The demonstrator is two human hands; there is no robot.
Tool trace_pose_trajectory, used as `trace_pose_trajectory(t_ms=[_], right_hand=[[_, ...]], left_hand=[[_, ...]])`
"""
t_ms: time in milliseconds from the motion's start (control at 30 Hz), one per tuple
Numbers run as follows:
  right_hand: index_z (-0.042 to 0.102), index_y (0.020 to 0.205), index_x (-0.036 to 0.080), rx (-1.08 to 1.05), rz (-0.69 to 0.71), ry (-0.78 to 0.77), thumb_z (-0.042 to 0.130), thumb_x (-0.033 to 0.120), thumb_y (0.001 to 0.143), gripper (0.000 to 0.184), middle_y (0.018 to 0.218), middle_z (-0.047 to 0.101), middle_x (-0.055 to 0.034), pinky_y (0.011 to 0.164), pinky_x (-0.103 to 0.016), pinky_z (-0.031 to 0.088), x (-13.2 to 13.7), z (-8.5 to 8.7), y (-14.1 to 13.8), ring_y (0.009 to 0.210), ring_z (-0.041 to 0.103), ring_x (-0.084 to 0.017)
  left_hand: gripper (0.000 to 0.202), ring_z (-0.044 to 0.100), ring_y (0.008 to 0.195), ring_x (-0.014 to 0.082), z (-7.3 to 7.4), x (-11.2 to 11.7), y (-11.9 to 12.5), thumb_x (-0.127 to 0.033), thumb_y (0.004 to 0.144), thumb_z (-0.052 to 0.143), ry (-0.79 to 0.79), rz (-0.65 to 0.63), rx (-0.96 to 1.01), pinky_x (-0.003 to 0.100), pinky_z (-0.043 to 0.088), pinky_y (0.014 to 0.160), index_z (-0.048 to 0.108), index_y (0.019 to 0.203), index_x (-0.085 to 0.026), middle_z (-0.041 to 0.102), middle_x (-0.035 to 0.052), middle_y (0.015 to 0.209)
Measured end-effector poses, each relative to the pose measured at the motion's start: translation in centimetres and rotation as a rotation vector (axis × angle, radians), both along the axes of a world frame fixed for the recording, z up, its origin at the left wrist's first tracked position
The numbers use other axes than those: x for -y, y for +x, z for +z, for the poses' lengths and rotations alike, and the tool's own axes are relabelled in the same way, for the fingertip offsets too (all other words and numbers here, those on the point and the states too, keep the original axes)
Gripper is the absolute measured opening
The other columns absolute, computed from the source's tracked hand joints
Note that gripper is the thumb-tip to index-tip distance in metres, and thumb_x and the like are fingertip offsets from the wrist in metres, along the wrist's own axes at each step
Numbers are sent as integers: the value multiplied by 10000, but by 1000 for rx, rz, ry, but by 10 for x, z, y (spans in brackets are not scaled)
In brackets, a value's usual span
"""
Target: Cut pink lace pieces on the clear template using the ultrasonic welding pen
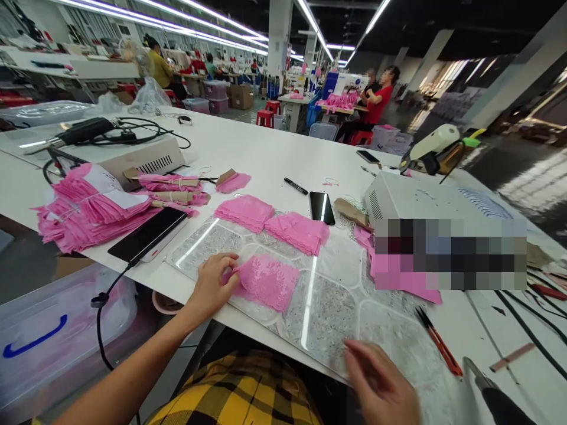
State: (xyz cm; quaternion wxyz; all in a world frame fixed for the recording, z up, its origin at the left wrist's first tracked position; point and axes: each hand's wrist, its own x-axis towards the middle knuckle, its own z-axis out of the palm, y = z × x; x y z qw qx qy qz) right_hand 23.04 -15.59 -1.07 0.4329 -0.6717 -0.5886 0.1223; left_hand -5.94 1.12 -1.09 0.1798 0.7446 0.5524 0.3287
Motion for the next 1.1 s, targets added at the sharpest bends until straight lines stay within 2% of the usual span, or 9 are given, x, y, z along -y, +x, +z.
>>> trace_pose_trajectory(t_ms=[67, 133, 233, 400, 500, 667, 867, 1000, 1100], right_hand=[[700, 955, 261, 78, 141, 34, 614, 381, 868, 171, 888, 687, -62, 575, -259, 556, -30, -5, -24, 687, 651, -167], [693, 1029, 266, 156, 278, 92, 613, 315, 862, 192, 945, 693, -65, 665, -276, 581, -59, -7, -45, 798, 677, -182], [676, 1084, 261, 280, 348, 134, 632, 280, 844, 244, 983, 691, -66, 754, -303, 588, -84, -7, -60, 888, 682, -195], [686, 1033, 261, 344, 411, 159, 623, 277, 868, 177, 943, 684, -49, 710, -266, 577, -89, -11, -56, 837, 682, -168], [699, 989, 274, 354, 454, 165, 604, 272, 886, 140, 902, 684, -35, 691, -249, 565, -91, -15, -53, 801, 678, -153], [687, 872, 261, 292, 495, 61, 539, 293, 914, 157, 869, 683, -30, 675, -257, 541, -100, -12, -55, 768, 666, -151], [588, 674, 213, 85, 510, -243, 501, 419, 879, 303, 666, 576, -12, 528, -260, 423, -130, 34, -56, 575, 518, -133], [551, 632, 201, -56, 494, -291, 540, 535, 813, 380, 557, 479, 21, 495, -255, 352, -183, 65, -56, 519, 429, -115], [518, 610, 203, -79, 487, -246, 538, 565, 799, 409, 514, 443, 38, 490, -255, 341, -240, 84, -54, 485, 397, -103]], left_hand=[[81, 565, 1113, 286, -3, 6, -2, -156, 794, 522, 40, 3, -15, 538, 372, 998, 585, 825, -198, 664, 86, 1129], [82, 570, 1114, 297, -5, 10, -5, -149, 798, 524, 74, -6, -34, 547, 390, 985, 588, 830, -187, 660, 104, 1125], [104, 578, 1135, 296, -7, 14, -15, -151, 813, 541, 117, -51, -59, 524, 429, 972, 608, 889, -175, 654, 115, 1144], [346, 541, 1234, 259, -8, 6, -45, -183, 860, 614, 171, -282, -97, 450, 445, 1023, 623, 1202, -228, 586, 107, 1319], [218, 545, 1232, 259, -12, -6, -60, -229, 913, 614, 164, -462, -112, 447, 434, 1033, 701, 1112, -248, 575, 112, 1337], [120, 611, 1123, 223, -15, -20, -61, -247, 906, 636, 136, -521, -89, 396, 449, 1000, 747, 951, -244, 667, 80, 1182], [187, 665, 891, 142, 17, -46, -52, -192, 911, 548, 21, -534, -51, 238, 511, 827, 721, 841, -191, 702, 40, 971], [182, 628, 610, 109, 47, -104, -51, -203, 912, 560, -97, -478, -74, 207, 504, 615, 691, 794, -157, 661, -2, 704], [203, 625, 620, 115, 69, -161, -48, -293, 958, 568, -141, -416, -95, 239, 531, 602, 665, 901, -124, 651, 4, 749]])
